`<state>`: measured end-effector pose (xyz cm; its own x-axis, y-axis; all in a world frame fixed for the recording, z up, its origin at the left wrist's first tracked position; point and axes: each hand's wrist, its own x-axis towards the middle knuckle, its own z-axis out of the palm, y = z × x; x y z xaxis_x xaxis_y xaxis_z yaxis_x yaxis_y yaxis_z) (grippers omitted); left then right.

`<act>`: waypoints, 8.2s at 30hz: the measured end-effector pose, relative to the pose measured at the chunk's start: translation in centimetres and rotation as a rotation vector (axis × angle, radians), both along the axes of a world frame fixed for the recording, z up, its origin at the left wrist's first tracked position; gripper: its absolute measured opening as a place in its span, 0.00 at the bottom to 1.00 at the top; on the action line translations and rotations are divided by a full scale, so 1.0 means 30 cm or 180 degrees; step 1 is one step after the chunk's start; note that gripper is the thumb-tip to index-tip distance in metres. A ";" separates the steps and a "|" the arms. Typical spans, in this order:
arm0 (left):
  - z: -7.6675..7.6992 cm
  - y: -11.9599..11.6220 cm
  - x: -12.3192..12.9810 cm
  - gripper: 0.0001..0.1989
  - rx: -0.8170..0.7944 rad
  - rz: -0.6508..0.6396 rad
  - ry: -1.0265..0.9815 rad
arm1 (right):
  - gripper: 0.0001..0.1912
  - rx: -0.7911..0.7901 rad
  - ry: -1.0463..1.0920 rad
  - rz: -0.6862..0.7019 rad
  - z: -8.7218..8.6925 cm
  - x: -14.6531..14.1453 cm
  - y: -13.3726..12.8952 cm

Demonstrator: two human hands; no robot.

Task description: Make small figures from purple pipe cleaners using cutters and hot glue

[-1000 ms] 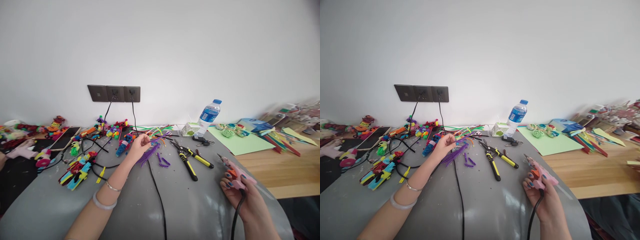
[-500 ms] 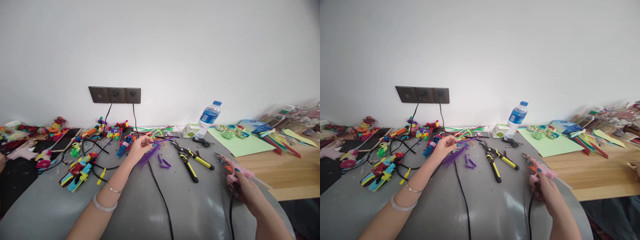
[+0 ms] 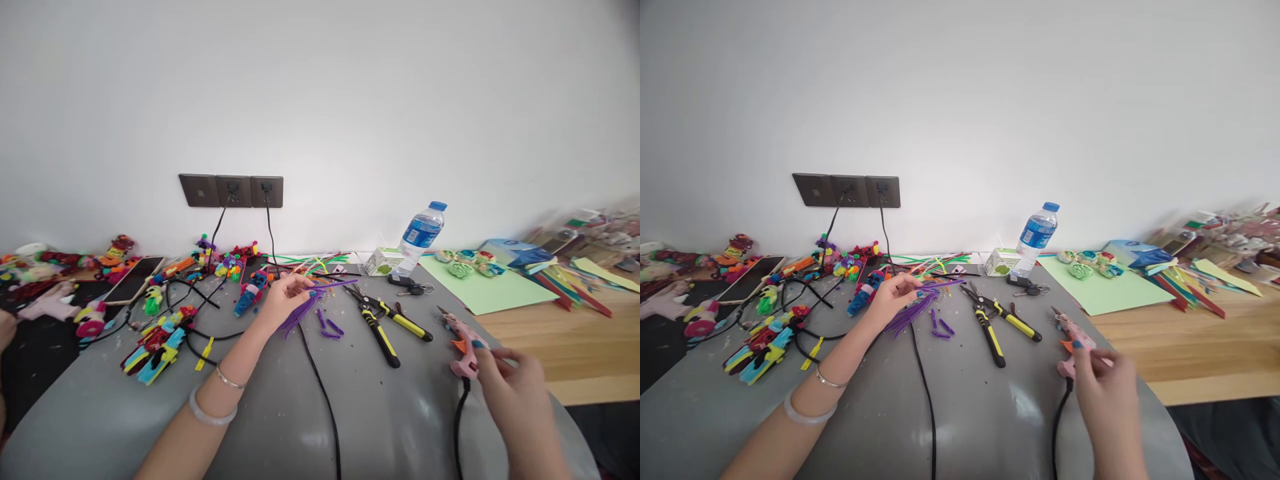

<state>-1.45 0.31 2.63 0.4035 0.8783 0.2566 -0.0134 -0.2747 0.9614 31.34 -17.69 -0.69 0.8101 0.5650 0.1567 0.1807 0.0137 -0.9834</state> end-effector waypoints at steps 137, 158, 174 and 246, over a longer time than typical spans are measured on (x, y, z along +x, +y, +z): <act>-0.052 -0.024 0.034 0.19 -0.0723 -0.1008 0.0254 | 0.18 0.0212 -0.0449 0.2792 0.026 -0.347 0.391; -0.043 -0.046 0.043 0.16 -0.0773 -0.1445 0.0420 | 0.16 0.0151 -0.0236 0.3211 0.010 -0.349 0.394; -0.041 -0.058 0.052 0.15 -0.0832 -0.1673 0.0454 | 0.17 -0.0049 -0.0136 0.3391 0.028 -0.358 0.385; -0.026 -0.037 0.049 0.11 -0.0760 -0.0443 -0.0223 | 0.13 0.0154 0.0223 0.3345 0.027 -0.340 0.378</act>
